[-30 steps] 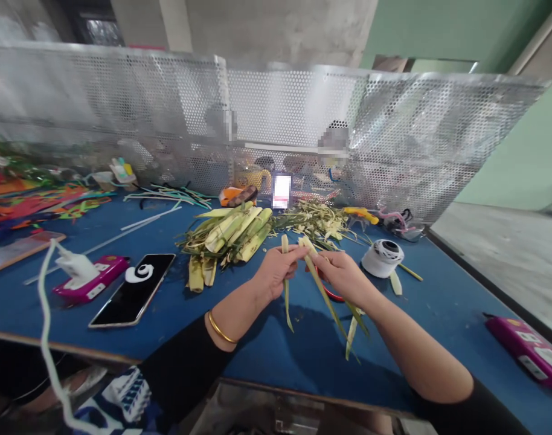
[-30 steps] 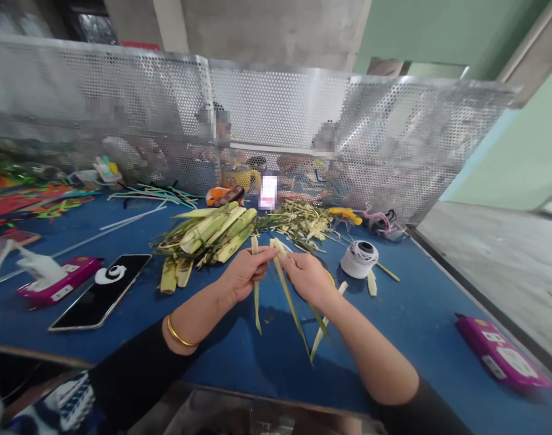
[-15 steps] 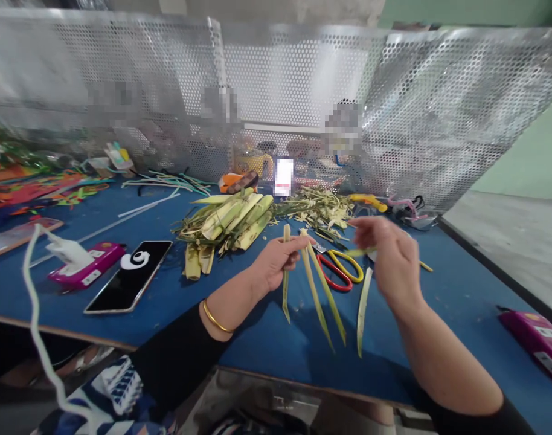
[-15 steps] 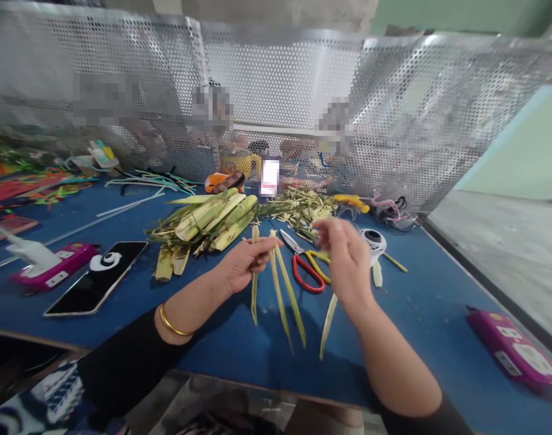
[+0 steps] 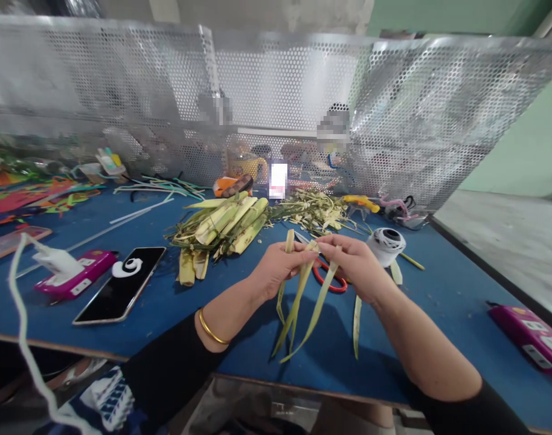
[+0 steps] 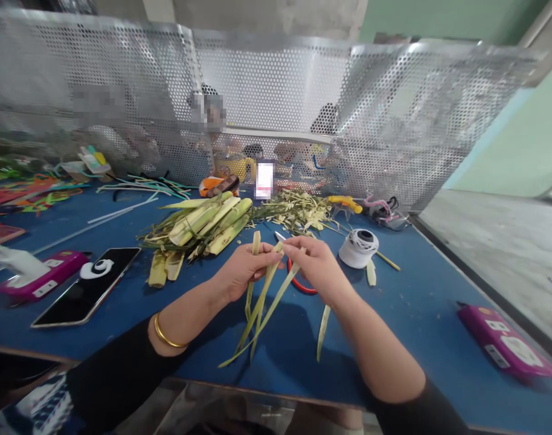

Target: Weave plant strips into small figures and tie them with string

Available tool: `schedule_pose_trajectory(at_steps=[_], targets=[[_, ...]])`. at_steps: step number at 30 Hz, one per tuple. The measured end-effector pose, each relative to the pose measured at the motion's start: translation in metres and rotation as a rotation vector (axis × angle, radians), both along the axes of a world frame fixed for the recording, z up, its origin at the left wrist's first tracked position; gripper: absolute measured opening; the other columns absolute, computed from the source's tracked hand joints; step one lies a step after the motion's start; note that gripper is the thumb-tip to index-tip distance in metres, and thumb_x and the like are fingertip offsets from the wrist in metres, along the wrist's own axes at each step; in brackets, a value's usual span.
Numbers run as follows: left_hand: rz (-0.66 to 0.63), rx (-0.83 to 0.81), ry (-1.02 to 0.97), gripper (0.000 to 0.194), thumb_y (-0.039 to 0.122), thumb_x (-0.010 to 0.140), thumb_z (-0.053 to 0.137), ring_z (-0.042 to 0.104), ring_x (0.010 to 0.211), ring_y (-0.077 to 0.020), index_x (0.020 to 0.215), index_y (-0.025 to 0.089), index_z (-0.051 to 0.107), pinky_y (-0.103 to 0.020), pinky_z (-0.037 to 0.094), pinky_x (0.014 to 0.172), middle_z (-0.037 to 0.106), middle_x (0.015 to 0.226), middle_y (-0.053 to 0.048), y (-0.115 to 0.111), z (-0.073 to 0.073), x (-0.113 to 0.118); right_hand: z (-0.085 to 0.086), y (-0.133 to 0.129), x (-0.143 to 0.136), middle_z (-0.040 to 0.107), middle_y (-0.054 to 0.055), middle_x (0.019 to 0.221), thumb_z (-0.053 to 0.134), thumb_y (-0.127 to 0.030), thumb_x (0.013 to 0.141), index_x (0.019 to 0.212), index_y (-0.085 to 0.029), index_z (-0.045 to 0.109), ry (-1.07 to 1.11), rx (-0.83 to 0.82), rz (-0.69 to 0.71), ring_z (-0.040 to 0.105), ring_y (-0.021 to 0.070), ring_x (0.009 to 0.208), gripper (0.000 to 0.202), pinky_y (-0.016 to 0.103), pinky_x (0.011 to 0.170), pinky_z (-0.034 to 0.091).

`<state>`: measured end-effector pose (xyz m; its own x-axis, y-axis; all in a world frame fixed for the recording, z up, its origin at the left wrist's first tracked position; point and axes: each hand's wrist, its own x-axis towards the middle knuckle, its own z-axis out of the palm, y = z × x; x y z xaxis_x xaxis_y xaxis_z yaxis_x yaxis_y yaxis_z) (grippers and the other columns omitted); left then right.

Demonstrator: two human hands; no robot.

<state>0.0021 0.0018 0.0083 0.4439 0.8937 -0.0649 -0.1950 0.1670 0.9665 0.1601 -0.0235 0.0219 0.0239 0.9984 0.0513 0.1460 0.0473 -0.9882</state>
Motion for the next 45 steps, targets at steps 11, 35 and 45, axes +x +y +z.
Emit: schedule_pose_trajectory(at_steps=[11, 35, 45], targets=[[0.21, -0.134, -0.063, 0.024, 0.032, 0.059, 0.082, 0.032, 0.044, -0.0025, 0.063, 0.014, 0.067, -0.021, 0.01, 0.042, 0.051, 0.056, 0.003, 0.009, -0.004, -0.003, -0.004, 0.009, 0.019, 0.036, -0.009, 0.046, 0.069, -0.049, 0.065, 0.065, -0.02, 0.051, -0.057, -0.118, 0.08, 0.023, 0.005, 0.038, 0.034, 0.022, 0.039, 0.014], [0.15, 0.021, 0.074, 0.018, 0.028, 0.069, 0.074, 0.034, 0.041, -0.0044, 0.069, 0.015, 0.061, -0.02, 0.019, 0.042, 0.044, 0.046, 0.006, 0.002, -0.003, 0.003, -0.017, 0.007, -0.004, 0.06, -0.002, 0.057, 0.077, -0.038, 0.064, 0.066, -0.018, 0.062, 0.137, 0.072, 0.073, 0.052, 0.0099, 0.056, 0.025, 0.025, 0.059, 0.041], [0.007, 0.05, 0.1, 0.024, 0.033, 0.064, 0.076, 0.04, 0.045, -0.0042, 0.069, 0.015, 0.06, -0.02, 0.018, 0.042, 0.052, 0.057, 0.004, 0.0, -0.004, 0.001, -0.018, 0.007, -0.004, 0.058, -0.003, 0.058, 0.076, -0.04, 0.064, 0.068, -0.017, 0.063, 0.173, 0.082, 0.007, 0.05, 0.0098, 0.057, 0.026, 0.024, 0.059, 0.039]])
